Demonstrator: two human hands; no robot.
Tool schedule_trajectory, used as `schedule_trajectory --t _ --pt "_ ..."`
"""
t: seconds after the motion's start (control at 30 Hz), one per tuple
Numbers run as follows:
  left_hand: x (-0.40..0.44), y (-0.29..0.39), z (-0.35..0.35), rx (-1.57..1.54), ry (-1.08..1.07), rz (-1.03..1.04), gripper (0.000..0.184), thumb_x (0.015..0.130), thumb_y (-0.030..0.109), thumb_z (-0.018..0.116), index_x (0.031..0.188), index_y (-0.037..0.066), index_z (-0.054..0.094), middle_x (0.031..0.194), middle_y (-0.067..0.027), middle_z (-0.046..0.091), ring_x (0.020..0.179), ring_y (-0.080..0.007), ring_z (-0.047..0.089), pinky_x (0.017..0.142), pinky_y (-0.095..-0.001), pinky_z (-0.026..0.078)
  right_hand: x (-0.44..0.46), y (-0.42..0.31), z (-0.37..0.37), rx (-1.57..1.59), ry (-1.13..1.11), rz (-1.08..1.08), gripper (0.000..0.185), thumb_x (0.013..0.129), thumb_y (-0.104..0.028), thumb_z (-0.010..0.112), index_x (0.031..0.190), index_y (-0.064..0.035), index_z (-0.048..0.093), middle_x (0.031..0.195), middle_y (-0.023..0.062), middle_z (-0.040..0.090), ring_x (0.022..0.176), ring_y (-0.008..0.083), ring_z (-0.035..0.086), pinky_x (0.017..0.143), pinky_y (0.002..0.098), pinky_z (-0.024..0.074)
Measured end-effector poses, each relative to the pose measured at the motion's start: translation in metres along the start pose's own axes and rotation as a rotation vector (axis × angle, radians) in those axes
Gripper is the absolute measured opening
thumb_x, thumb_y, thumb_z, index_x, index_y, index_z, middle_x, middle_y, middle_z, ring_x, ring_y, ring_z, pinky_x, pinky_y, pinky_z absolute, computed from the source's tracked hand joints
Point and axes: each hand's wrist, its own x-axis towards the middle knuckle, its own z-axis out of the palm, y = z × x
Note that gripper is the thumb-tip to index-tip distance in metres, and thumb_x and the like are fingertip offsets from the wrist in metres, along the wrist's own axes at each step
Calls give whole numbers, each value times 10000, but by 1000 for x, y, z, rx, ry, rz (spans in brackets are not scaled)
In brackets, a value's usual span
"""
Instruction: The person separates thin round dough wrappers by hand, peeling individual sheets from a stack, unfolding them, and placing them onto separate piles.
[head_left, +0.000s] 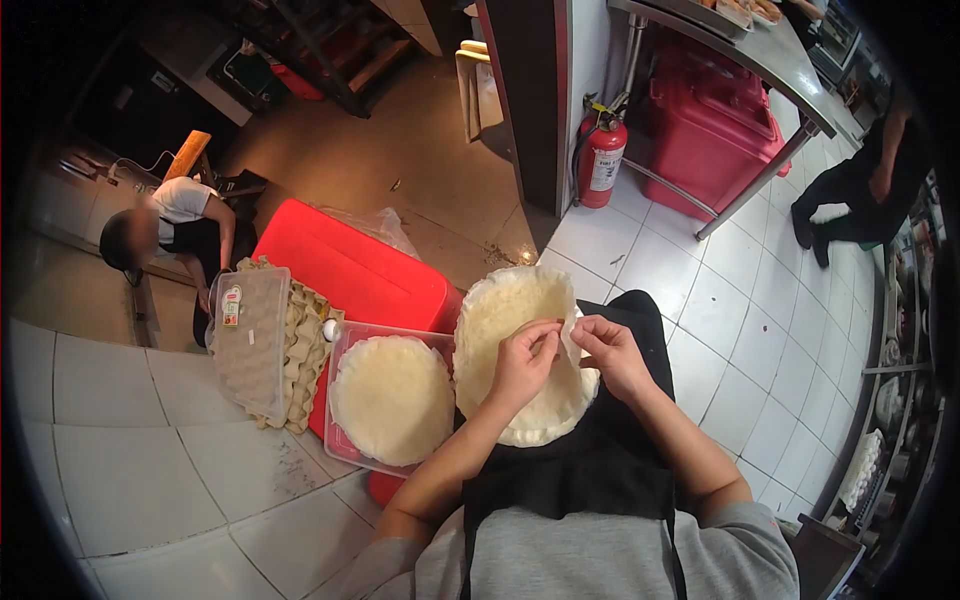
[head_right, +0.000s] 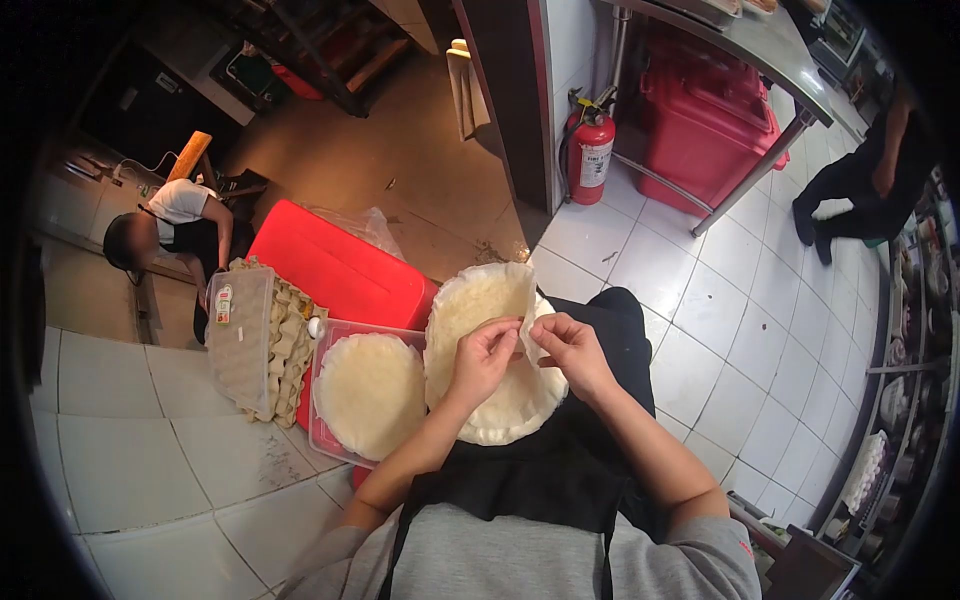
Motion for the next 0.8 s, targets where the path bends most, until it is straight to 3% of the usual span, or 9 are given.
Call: schedule_trajectory --t 0.03,0.13,0.23,0.33,0.43,0.57,0.6,0.8 --pt "0 2 0 -56 6 -56 231 861 92 667 1045 -43 632 1072 -84 615 970 -144 608 783 -255 523 -1 -1 1 -25 12 -3 133 908 -195 617 952 -70 612 847 -24 613 772 60 571 658 230 494" --pt "1 -10 -3 159 -38 221 210 886 112 643 1019 -51 636 1061 -73 618 921 -122 614 757 -228 514 1 5 1 -60 4 -28 137 920 -198 599 954 -65 608 853 -22 608 774 60 567 656 232 497" --pt "1 -15 -7 57 -6 129 194 906 129 621 1000 -39 647 1026 -51 629 874 -105 612 764 -224 509 2 6 2 -44 5 -10 138 934 -203 577 953 -67 594 869 -24 589 787 60 558 649 232 498" --pt "1 -7 -11 -194 23 -160 181 918 140 607 986 -20 655 961 -23 636 852 -83 600 757 -225 507 4 8 3 69 24 -1 140 943 -217 564 941 -77 558 874 -26 560 790 65 543 648 240 492" --pt "0 -4 -11 -356 33 -223 168 922 142 602 983 -3 660 912 4 633 835 -68 591 742 -231 508 2 5 4 178 43 23 158 937 -224 576 927 -79 514 869 -21 538 788 71 528 663 247 475" --pt "-4 -5 -5 -305 -13 -154 177 929 155 593 988 1 658 922 1 636 825 -69 591 746 -236 511 7 7 11 -77 55 -171 192 903 -197 624 918 -63 487 884 -8 524 795 78 515 688 248 452" --pt "-5 -5 -6 -271 -24 -140 179 928 158 594 989 2 658 927 -2 638 825 -72 592 754 -238 512 10 12 11 -268 77 -305 184 871 -122 645 935 -36 495 887 15 549 801 86 529 705 245 454" --pt "-3 -18 -22 -258 66 -156 166 928 153 593 961 4 656 918 -9 633 816 -74 589 765 -244 513 9 12 2 -23 71 -87 200 838 2 599 1017 -2 511 921 47 604 830 106 571 764 260 473"
